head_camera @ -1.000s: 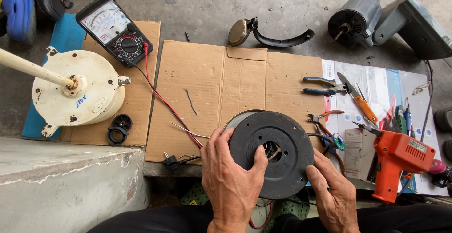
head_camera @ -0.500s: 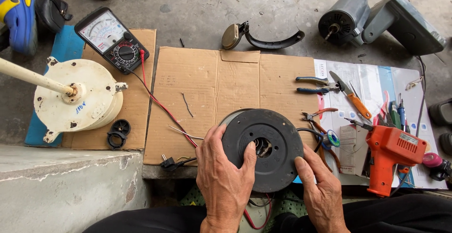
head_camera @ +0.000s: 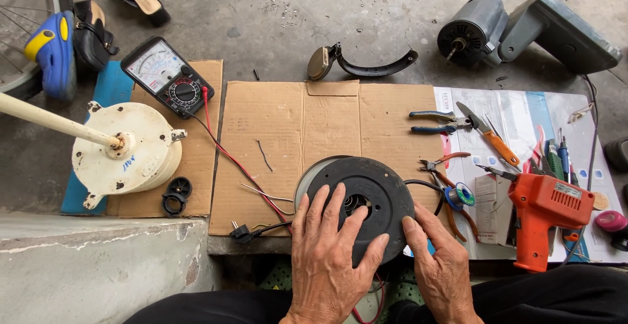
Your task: Final assembly and electrical testing of a heating unit motor using a multimeter and hand tools.
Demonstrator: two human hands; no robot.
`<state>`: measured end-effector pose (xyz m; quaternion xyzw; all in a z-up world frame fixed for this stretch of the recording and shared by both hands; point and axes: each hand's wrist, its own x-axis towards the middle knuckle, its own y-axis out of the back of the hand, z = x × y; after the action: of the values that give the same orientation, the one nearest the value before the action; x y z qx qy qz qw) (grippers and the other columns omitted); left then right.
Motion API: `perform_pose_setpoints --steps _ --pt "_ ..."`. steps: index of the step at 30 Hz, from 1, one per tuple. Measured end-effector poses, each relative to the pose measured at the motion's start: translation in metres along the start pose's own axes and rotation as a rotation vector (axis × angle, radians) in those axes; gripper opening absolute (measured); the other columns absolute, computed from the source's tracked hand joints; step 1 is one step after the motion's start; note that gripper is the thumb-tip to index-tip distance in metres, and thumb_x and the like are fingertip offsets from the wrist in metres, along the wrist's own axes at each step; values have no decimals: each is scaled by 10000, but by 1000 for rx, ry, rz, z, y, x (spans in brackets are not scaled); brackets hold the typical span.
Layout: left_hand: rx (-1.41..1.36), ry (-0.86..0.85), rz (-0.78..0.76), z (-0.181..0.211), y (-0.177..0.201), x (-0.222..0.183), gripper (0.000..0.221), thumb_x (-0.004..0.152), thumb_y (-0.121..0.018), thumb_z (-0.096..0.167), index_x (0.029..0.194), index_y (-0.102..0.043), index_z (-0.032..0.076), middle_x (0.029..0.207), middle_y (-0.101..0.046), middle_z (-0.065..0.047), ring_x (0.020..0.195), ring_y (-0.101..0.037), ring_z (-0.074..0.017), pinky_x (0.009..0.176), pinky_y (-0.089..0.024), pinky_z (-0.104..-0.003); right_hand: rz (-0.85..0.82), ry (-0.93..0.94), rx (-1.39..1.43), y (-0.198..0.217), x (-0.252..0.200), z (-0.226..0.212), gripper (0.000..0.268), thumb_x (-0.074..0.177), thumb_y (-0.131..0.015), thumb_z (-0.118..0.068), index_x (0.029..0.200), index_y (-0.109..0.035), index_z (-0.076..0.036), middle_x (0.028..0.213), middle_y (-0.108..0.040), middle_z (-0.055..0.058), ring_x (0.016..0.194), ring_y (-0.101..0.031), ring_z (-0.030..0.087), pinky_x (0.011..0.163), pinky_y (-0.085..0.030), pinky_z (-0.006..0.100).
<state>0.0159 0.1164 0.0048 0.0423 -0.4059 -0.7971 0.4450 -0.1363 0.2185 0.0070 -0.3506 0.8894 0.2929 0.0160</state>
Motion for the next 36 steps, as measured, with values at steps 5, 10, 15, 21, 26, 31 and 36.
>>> perform_pose_setpoints --steps 5,10,15,21,26,31,36 --pt "-20 10 -42 -1 2 -3 506 970 -751 467 1290 -806 79 1584 -569 -274 1536 -440 -443 1298 -202 -663 0 1 40 1 -4 -7 475 1000 -634 -207 1440 -728 -55 1545 -756 73 1362 -728 185 1106 -581 333" --pt "43 -16 -42 4 5 0 501 991 -723 490 1263 -800 76 1567 -571 -288 1520 -451 -455 1293 -210 -654 -8 80 9 0 -6 -4 488 1014 -614 -230 1454 -704 -37 1573 -728 100 1384 -722 207 1111 -589 343" --pt "75 -17 -13 8 6 3 481 952 -757 451 1209 -803 47 1545 -576 -326 1469 -485 -487 1275 -231 -677 -42 148 -55 1 -5 -8 496 1036 -588 -307 1446 -711 -57 1612 -690 102 1460 -671 236 1168 -552 372" --pt "29 -6 -26 3 6 1 516 929 -778 477 1211 -791 46 1548 -554 -325 1485 -454 -480 1276 -198 -694 -51 190 -112 1 -6 -9 477 1042 -582 -298 1427 -723 -56 1599 -687 130 1439 -684 263 1143 -588 389" --pt "3 23 -22 3 7 0 517 916 -798 469 1222 -790 53 1568 -530 -337 1492 -457 -475 1289 -189 -696 -49 208 -188 0 -6 -12 449 1048 -587 -279 1419 -737 -75 1571 -711 101 1391 -709 234 1097 -597 364" --pt "-21 47 8 0 6 -1 483 906 -794 449 1179 -799 51 1579 -520 -334 1492 -453 -468 1294 -182 -704 -80 125 -309 0 -4 -10 469 1043 -581 -359 1433 -753 -162 1565 -713 41 1394 -699 192 1087 -588 356" --pt "-26 61 61 -13 -7 -8 517 968 -731 411 1324 -649 45 1670 -433 -331 1584 -396 -471 1339 -223 -656 -39 93 -388 -2 0 4 514 1080 -497 -408 1464 -729 -156 1525 -696 105 1390 -677 241 1064 -601 391"
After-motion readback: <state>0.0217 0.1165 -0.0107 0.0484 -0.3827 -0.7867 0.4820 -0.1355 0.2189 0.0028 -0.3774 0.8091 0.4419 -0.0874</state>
